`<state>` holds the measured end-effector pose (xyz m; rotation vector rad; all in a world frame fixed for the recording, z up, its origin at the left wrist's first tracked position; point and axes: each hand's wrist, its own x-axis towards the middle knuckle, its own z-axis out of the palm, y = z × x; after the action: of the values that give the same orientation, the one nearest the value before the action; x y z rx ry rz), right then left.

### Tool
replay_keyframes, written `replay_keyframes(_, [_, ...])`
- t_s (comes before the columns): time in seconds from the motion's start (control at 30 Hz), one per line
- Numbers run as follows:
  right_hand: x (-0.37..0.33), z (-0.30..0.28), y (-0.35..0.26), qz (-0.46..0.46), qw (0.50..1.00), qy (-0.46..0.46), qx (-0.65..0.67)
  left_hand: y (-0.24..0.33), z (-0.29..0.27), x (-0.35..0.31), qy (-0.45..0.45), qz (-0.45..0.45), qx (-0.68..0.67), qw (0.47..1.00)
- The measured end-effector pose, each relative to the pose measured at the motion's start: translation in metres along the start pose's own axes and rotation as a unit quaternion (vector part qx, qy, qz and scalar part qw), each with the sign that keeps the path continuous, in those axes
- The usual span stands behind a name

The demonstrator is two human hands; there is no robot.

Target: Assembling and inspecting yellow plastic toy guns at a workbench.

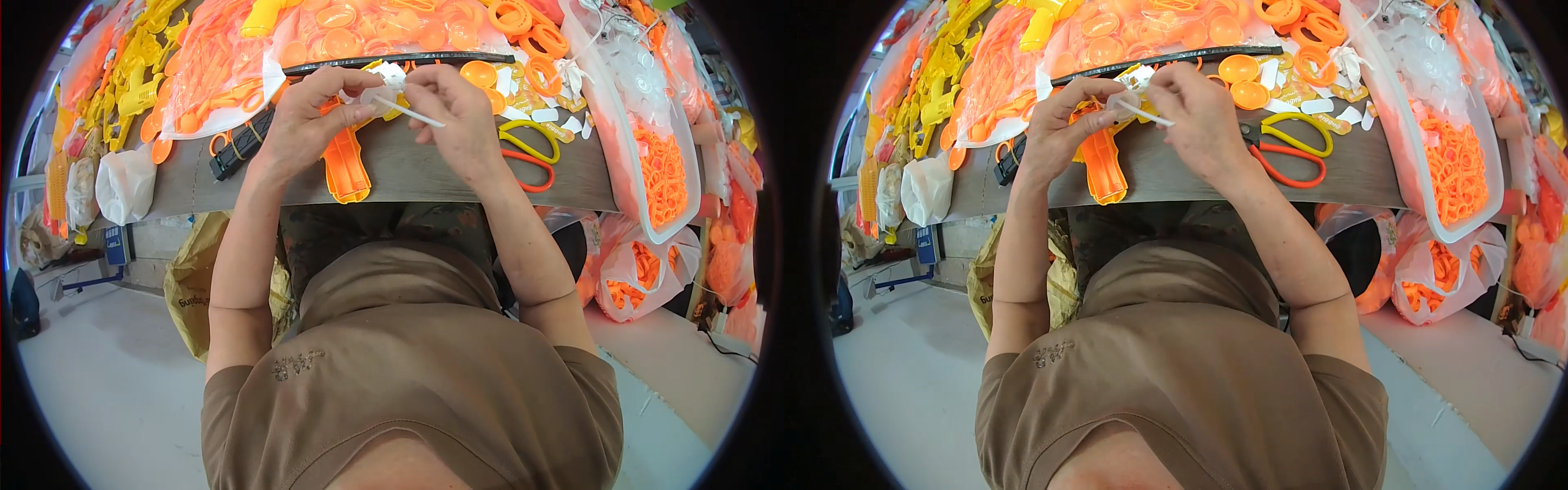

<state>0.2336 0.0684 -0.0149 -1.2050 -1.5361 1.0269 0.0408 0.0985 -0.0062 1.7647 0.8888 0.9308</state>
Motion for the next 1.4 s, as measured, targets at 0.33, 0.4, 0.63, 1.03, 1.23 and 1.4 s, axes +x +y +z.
replay_keyframes(0.33, [-0.007,0.012,0.008,0.190,0.950,0.009,0.247,-0.014,0.008,0.005,0.019,0.157,0.219,0.963])
replay_keyframes(0.4, [-0.008,0.014,0.011,0.198,0.942,0.017,0.272,-0.016,0.006,0.007,0.023,0.175,0.225,0.958])
replay_keyframes(0.63, [-0.016,0.023,0.017,0.180,0.896,0.037,0.404,-0.012,0.004,0.008,-0.003,0.186,0.262,0.947])
replay_keyframes(1.03, [-0.024,0.033,0.025,0.121,0.856,0.043,0.501,-0.016,0.002,0.005,-0.012,0.097,0.221,0.970])
replay_keyframes(1.23, [-0.027,0.031,0.029,0.108,0.855,0.027,0.506,-0.019,0.003,0.005,-0.021,0.167,0.249,0.954])
replay_keyframes(1.4, [-0.024,0.014,0.038,0.136,0.832,-0.026,0.537,-0.016,0.004,0.003,-0.039,0.174,0.257,0.950])
